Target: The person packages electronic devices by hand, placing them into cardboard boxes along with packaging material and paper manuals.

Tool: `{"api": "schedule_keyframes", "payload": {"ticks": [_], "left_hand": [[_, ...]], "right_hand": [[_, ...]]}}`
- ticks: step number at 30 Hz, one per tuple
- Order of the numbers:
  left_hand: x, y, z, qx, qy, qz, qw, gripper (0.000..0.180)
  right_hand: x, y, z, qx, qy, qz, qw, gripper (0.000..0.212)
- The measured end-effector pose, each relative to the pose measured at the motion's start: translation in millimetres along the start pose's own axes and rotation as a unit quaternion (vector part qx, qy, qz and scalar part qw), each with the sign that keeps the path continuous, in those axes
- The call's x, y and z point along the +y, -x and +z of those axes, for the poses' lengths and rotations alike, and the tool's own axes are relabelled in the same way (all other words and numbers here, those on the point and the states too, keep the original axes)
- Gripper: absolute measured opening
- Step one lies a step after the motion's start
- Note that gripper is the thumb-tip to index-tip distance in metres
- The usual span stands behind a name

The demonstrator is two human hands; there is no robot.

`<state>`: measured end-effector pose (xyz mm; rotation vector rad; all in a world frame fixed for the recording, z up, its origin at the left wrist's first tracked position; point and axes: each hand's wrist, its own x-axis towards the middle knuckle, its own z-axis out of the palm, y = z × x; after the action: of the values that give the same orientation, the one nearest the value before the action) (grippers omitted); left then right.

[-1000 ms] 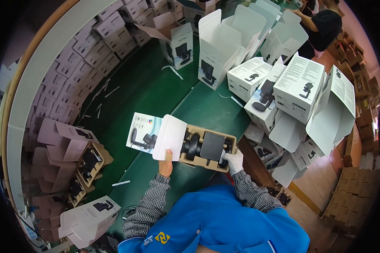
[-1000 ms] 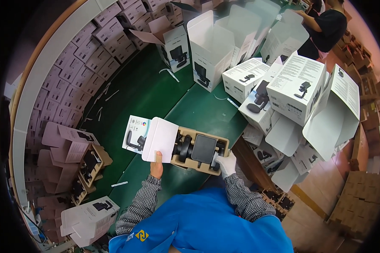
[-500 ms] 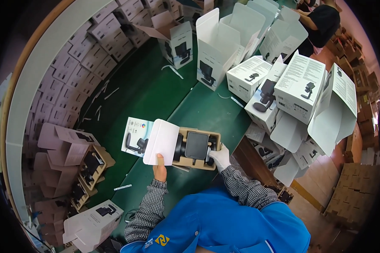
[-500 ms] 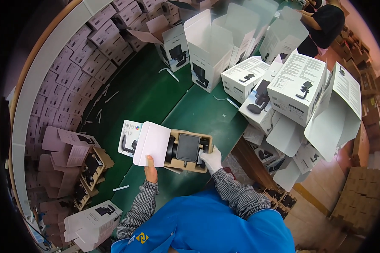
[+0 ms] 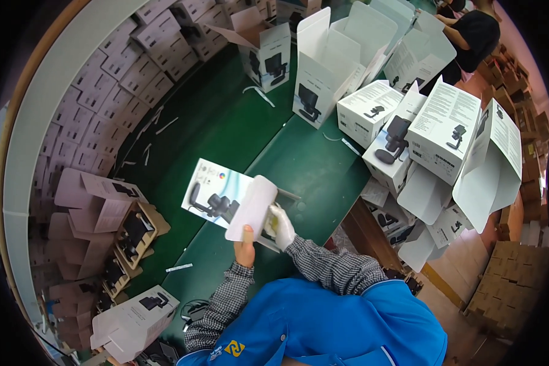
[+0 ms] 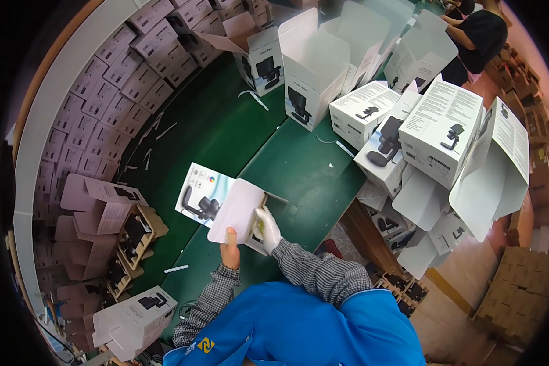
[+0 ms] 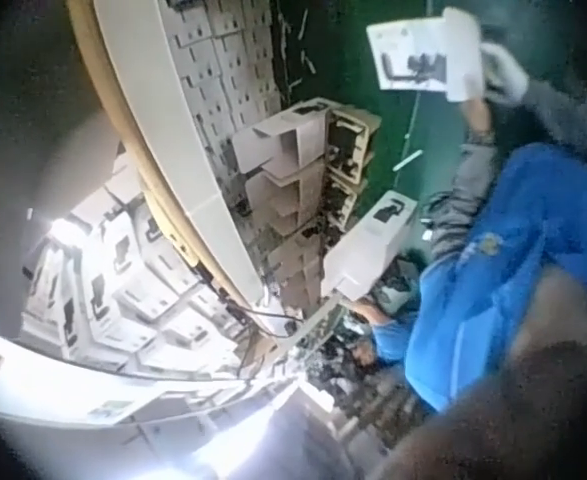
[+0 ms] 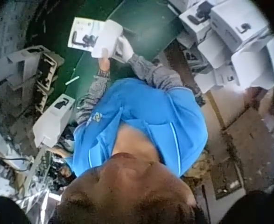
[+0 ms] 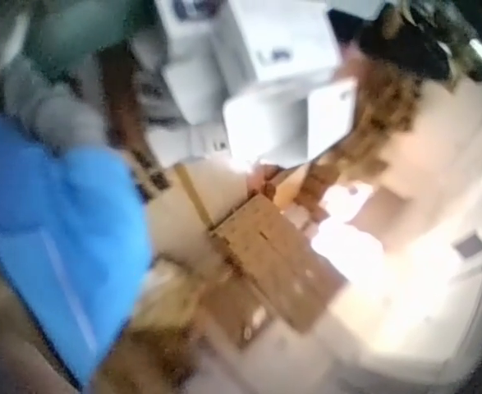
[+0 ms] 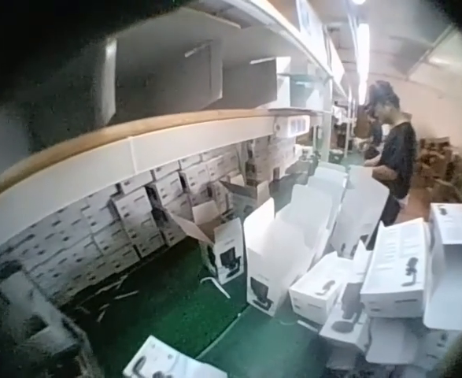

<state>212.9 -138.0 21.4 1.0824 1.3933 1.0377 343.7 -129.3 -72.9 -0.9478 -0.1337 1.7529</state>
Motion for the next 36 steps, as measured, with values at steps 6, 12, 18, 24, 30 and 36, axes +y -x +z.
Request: {"api": "schedule_keyframes", "payload": {"ticks": [6,12,18,24,30,36], "left_hand": [[-12.2,1.6,1.8,-0.023,-0.044,0.012,0.999,0.048],[7.1,22.2,34.7,-0.132,-0.309,0.325,0.884,0.046],[-10.2,30.0,54.3,-0.070,-0.408,0.362,0.835,0.045],[-17.6,33.9,57.8,-0.071,-0.439,0.360,0.820,0.043],[-22.7,33.9,63.5,-0.052,-0.459,0.384,0.800,0.045],[-27.6,31.1,63.7,-0.054,-0.467,0.392,0.791,0.046]], "right_hand": [[-40.4,17.0,14.1,0.005,0.089,0.053,0.995,0.044],[-93.6,72.2,-43.2,0.109,0.302,-0.149,0.935,0.025],[-154.8,120.3,-9.5,0.063,0.670,-0.345,0.654,0.025],[-181.7,110.8,16.3,0.097,0.789,-0.090,0.600,0.035],[-184.5,88.9,1.3,0.040,0.844,-0.060,0.532,0.041],[-179.4,81.5,0.8,0.039,0.849,-0.018,0.527,0.045]]}}
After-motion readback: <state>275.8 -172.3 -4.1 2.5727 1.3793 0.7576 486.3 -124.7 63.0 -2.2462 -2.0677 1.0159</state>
